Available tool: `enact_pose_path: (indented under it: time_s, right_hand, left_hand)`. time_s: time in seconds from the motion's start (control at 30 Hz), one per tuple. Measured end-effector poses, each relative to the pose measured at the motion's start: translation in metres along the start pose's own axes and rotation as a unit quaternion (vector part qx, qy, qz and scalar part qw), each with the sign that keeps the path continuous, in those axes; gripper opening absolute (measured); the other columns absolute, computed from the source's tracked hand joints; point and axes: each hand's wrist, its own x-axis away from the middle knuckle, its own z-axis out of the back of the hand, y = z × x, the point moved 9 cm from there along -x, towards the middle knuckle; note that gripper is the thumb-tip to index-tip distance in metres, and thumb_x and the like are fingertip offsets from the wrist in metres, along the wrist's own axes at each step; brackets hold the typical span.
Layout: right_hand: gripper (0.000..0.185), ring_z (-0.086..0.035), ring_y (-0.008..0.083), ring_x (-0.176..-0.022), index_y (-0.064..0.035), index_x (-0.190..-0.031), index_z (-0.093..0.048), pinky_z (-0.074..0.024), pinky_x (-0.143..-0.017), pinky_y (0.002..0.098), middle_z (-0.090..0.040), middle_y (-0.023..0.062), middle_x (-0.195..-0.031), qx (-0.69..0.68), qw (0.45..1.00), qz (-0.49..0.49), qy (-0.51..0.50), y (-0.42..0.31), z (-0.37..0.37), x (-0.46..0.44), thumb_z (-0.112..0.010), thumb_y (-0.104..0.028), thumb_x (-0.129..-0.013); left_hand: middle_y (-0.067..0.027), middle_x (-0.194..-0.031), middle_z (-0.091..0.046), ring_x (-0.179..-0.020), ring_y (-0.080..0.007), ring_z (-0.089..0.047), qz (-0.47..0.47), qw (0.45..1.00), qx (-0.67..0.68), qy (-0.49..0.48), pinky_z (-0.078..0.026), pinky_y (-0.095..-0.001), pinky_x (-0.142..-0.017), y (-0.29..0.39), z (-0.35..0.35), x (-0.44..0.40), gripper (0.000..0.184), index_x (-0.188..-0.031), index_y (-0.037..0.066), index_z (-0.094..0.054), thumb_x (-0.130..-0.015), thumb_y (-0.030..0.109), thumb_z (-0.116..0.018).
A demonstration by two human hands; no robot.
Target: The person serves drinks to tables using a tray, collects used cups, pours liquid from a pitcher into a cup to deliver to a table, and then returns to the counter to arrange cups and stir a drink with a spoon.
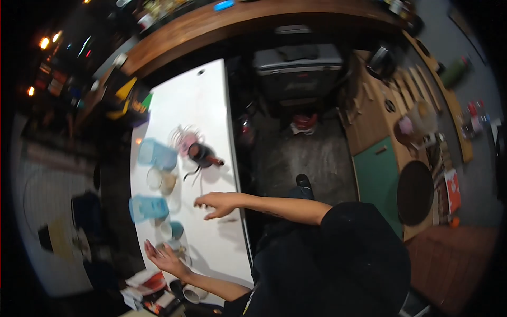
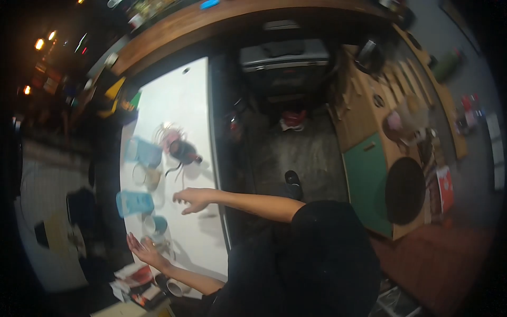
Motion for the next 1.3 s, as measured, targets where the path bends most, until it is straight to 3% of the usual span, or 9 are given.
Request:
enact_pose_path:
  time_s: [0.03, 0.2, 0.27, 0.47, 0.83, 1.0, 1.07, 1.13, 1.3]
  right_hand:
    - [0.043, -0.061, 0.0285, -0.094, 0.0019, -0.113, -0.051, -0.0494, -0.081, 0.0374, -0.060, 0.0171, -0.104, -0.024, 0.999, 0.009, 0.026, -0.003, 0.023, 0.025, -0.068, -0.019, -0.080]
    - [0.028, -0.063, 0.0190, -0.084, 0.0016, -0.107, -0.056, -0.0508, -0.076, 0.0301, -0.065, 0.0109, -0.090, 0.010, 0.983, -0.070, 0.169, -0.006, 0.136, 0.161, -0.063, -0.015, -0.085]
    - [0.026, -0.062, 0.0147, -0.087, 0.0003, -0.108, -0.057, -0.0510, -0.078, 0.0279, -0.065, 0.0086, -0.093, -0.022, 0.960, -0.124, 0.250, -0.003, 0.172, 0.222, -0.062, -0.015, -0.087]
    - [0.020, -0.062, 0.0130, -0.089, 0.0004, -0.105, -0.059, -0.0507, -0.077, 0.0268, -0.064, 0.0068, -0.093, -0.034, 0.840, -0.175, 0.513, -0.001, 0.266, 0.416, -0.061, -0.013, -0.090]
    - [0.011, -0.062, 0.0130, -0.074, 0.0015, -0.095, -0.059, -0.0480, -0.067, 0.0244, -0.064, 0.0063, -0.078, 0.108, 0.543, -0.138, 0.821, -0.094, 0.310, 0.690, -0.060, -0.006, -0.087]
    - [0.027, -0.060, 0.0222, -0.088, -0.0002, -0.103, -0.058, -0.0469, -0.075, 0.0327, -0.060, 0.0142, -0.095, 0.366, 0.268, -0.300, 0.839, -0.158, 0.273, 0.755, -0.069, -0.008, -0.081]
    - [0.036, -0.057, 0.0260, -0.095, -0.0018, -0.111, -0.055, -0.0459, -0.079, 0.0366, -0.058, 0.0154, -0.102, 0.337, 0.273, -0.304, 0.848, -0.136, 0.268, 0.777, -0.070, -0.015, -0.081]
    - [0.040, -0.058, 0.0299, -0.094, -0.0021, -0.115, -0.053, -0.0460, -0.080, 0.0383, -0.058, 0.0162, -0.103, 0.213, 0.345, -0.306, 0.861, -0.083, 0.269, 0.800, -0.068, -0.022, -0.084]
    - [0.033, -0.055, 0.0253, -0.083, -0.0001, -0.109, -0.053, -0.0438, -0.075, 0.0353, -0.059, 0.0156, -0.091, 0.177, 0.316, -0.309, 0.879, -0.056, 0.271, 0.813, -0.063, -0.024, -0.088]
  left_hand:
    - [-0.0129, -0.140, -0.039, -0.130, -0.0251, -0.035, -0.033, 0.991, -0.123, -0.033, -0.023, -0.0427, -0.109, 0.018, -0.031, 0.000, 0.059, -0.134, 0.001, -0.038, -0.080, 0.000, -0.062]
    - [-0.0156, -0.132, -0.048, -0.125, -0.0231, -0.043, -0.056, 0.963, 0.096, -0.244, -0.026, -0.0351, -0.108, 0.069, -0.216, 0.028, 0.046, -0.128, -0.004, -0.044, -0.084, -0.006, -0.055]
    - [-0.0164, -0.124, -0.055, -0.118, -0.0245, -0.051, 0.015, 0.908, 0.223, -0.354, -0.035, -0.0367, -0.104, 0.090, -0.290, 0.051, 0.039, -0.125, -0.003, -0.046, -0.087, -0.004, -0.054]
    - [-0.0142, -0.113, -0.060, -0.106, -0.0207, -0.058, 0.082, 0.747, 0.275, -0.599, -0.044, -0.0316, -0.095, 0.152, -0.487, 0.175, 0.030, -0.120, -0.004, -0.050, -0.090, -0.001, -0.054]
    - [-0.0102, -0.118, -0.059, -0.109, -0.0196, -0.056, 0.106, 0.482, 0.279, -0.824, -0.043, -0.0323, -0.093, 0.257, -0.661, 0.402, 0.032, -0.125, 0.002, -0.050, -0.095, 0.014, -0.052]
    - [-0.0111, -0.121, -0.057, -0.114, -0.0202, -0.053, 0.099, 0.419, 0.235, -0.871, -0.042, -0.0327, -0.095, 0.278, -0.688, 0.465, 0.036, -0.128, 0.002, -0.046, -0.096, 0.019, -0.052]
    - [-0.0109, -0.124, -0.055, -0.116, -0.0185, -0.051, 0.085, 0.416, 0.234, -0.875, -0.041, -0.0301, -0.096, 0.288, -0.697, 0.481, 0.039, -0.131, 0.001, -0.042, -0.096, 0.016, -0.051]
    - [-0.0125, -0.136, -0.044, -0.127, -0.0224, -0.040, 0.076, 0.388, 0.217, -0.893, -0.037, -0.0340, -0.101, 0.283, -0.712, 0.500, 0.052, -0.139, 0.005, -0.032, -0.094, 0.017, -0.055]
    - [-0.0185, -0.150, -0.017, -0.139, -0.0324, -0.018, 0.002, 0.427, 0.212, -0.879, -0.021, -0.0489, -0.110, 0.291, -0.765, 0.524, 0.096, -0.147, 0.010, -0.010, -0.078, 0.020, -0.076]
